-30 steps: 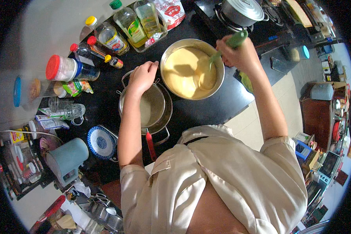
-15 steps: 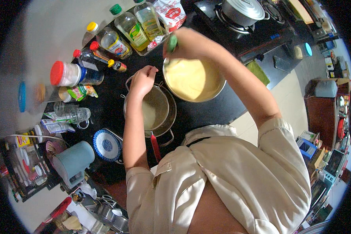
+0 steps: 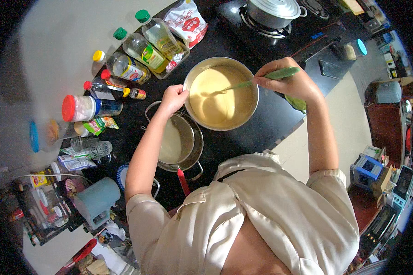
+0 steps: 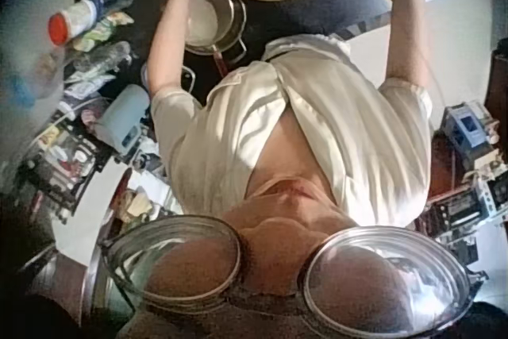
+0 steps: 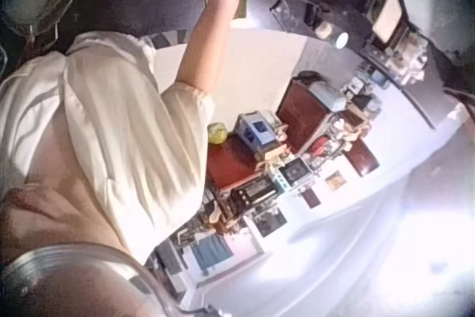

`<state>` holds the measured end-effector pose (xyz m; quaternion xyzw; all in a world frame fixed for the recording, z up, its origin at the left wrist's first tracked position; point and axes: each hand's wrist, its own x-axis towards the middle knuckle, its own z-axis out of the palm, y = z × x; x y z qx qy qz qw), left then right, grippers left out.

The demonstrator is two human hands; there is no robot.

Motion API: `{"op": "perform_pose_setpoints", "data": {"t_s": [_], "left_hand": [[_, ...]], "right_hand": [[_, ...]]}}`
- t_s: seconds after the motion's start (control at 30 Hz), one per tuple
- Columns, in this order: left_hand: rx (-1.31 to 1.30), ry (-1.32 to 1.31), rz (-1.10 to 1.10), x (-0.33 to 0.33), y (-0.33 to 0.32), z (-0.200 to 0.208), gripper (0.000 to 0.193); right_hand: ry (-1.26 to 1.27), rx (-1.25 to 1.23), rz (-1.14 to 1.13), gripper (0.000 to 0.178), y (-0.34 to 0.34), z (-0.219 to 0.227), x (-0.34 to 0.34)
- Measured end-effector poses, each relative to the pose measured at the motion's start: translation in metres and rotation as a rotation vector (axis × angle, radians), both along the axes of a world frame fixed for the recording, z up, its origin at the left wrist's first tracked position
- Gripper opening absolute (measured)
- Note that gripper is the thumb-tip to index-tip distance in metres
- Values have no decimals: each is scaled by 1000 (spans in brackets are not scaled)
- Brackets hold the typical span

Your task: The person pours a yellow liquid from a metal pot through a sieve into a second pot, using a green spatula to press the mixture through the mesh. They repeat this process, scraping the remaining batter from the first pot into the sieve and then transferring the strained liquid back into the original pot.

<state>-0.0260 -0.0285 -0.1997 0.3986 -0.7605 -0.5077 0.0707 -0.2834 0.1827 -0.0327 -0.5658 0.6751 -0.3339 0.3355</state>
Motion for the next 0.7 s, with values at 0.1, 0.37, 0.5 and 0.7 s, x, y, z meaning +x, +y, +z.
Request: {"op": "perform_pose_setpoints", "data": {"t_s": [0.1,0.37,0.5,0.7], "left_hand": [[-87,-11,-40,1,-4,-2,19],[-102,-33,-125,-21,-3,8,21],[-121,24,-73,-26,5,8,19],[-143,-28,39,-32,22,25,25]], "right_hand": [[81,-200,155,19,-23,-13,-8],[361,-288,400,19,-98,-4,0],[606,-100,222,17,-64,-7,-31],[222,-73,-122,22,9,-16,-25]]}}
